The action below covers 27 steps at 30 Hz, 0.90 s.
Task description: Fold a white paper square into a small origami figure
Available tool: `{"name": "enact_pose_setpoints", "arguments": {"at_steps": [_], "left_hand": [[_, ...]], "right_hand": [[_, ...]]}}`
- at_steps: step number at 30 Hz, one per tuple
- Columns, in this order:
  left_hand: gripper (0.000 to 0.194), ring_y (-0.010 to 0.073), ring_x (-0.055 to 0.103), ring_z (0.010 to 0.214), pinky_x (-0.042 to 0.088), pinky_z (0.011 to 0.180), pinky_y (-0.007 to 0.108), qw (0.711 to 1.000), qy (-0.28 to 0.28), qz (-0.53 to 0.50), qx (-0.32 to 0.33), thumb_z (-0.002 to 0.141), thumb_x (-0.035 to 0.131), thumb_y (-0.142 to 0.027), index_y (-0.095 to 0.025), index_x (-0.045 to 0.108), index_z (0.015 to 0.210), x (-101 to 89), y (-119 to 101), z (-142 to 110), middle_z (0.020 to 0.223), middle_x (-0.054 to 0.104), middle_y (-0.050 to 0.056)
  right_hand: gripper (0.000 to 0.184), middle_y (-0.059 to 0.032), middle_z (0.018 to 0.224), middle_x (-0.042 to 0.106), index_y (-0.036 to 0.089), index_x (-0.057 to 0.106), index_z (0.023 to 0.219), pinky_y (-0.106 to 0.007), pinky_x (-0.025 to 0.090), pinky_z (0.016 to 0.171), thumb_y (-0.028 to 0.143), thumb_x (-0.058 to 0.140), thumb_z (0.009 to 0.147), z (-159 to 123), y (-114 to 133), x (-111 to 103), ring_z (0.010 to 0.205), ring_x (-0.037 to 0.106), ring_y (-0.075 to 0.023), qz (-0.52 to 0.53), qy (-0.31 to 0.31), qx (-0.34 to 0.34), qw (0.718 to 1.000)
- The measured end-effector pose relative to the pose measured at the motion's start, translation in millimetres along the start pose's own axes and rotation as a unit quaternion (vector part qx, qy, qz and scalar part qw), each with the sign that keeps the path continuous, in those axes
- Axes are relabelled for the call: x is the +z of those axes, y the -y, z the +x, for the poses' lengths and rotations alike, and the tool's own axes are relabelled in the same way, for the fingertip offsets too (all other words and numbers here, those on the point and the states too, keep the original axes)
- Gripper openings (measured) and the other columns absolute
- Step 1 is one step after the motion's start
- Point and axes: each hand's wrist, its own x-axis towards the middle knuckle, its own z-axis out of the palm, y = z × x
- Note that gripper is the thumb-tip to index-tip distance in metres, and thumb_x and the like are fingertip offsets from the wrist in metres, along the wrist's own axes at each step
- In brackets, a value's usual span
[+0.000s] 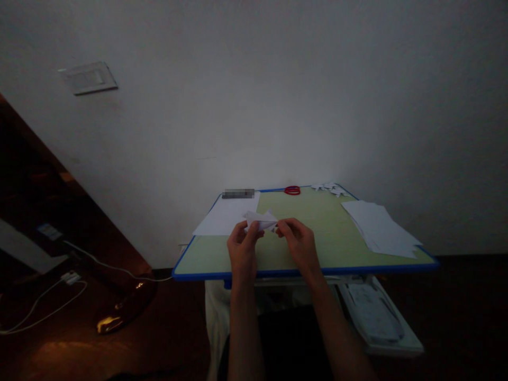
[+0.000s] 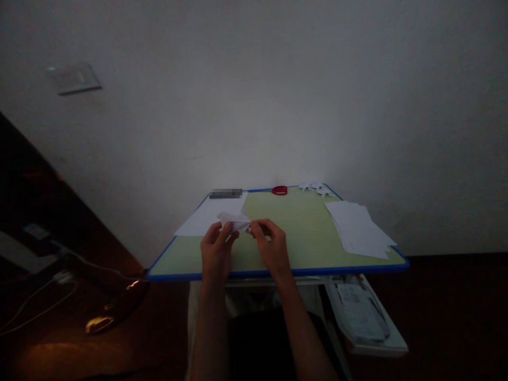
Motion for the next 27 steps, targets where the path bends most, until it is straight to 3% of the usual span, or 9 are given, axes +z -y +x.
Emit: {"name": "enact_pose_setpoints", "arguments": {"at_steps": [18, 27], "left_hand": [[0.027, 0.0117, 0.065, 0.073, 0.052, 0.070, 0.022, 1.000, 0.019, 0.022, 0.009, 0.069, 0.089, -0.038, -0.017, 0.076, 0.079, -2.5, 2.0, 0.8, 0.080, 0.074, 0.001], [0.031, 0.0120, 0.064, 0.071, 0.050, 0.070, 0.022, 0.998, 0.035, 0.056, 0.023, 0.071, 0.089, -0.042, -0.017, 0.078, 0.086, -6.6, 4.7, 1.4, 0.079, 0.074, 0.002]], "right_hand": [[0.021, -0.0016, 0.077, 0.073, 0.020, 0.070, 0.081, -0.030, 0.052, 0.072, 0.040, 0.070, 0.088, -1.3, -5.4, -1.0, 0.075, 0.068, -0.0189, -0.009, 0.029, -0.011, 0.999], [0.030, -0.0069, 0.097, 0.079, 0.021, 0.074, 0.107, -0.036, 0.057, 0.081, 0.044, 0.072, 0.087, -1.3, -6.1, 0.1, 0.089, 0.073, -0.0228, 0.015, 0.038, -0.001, 0.999]]}}
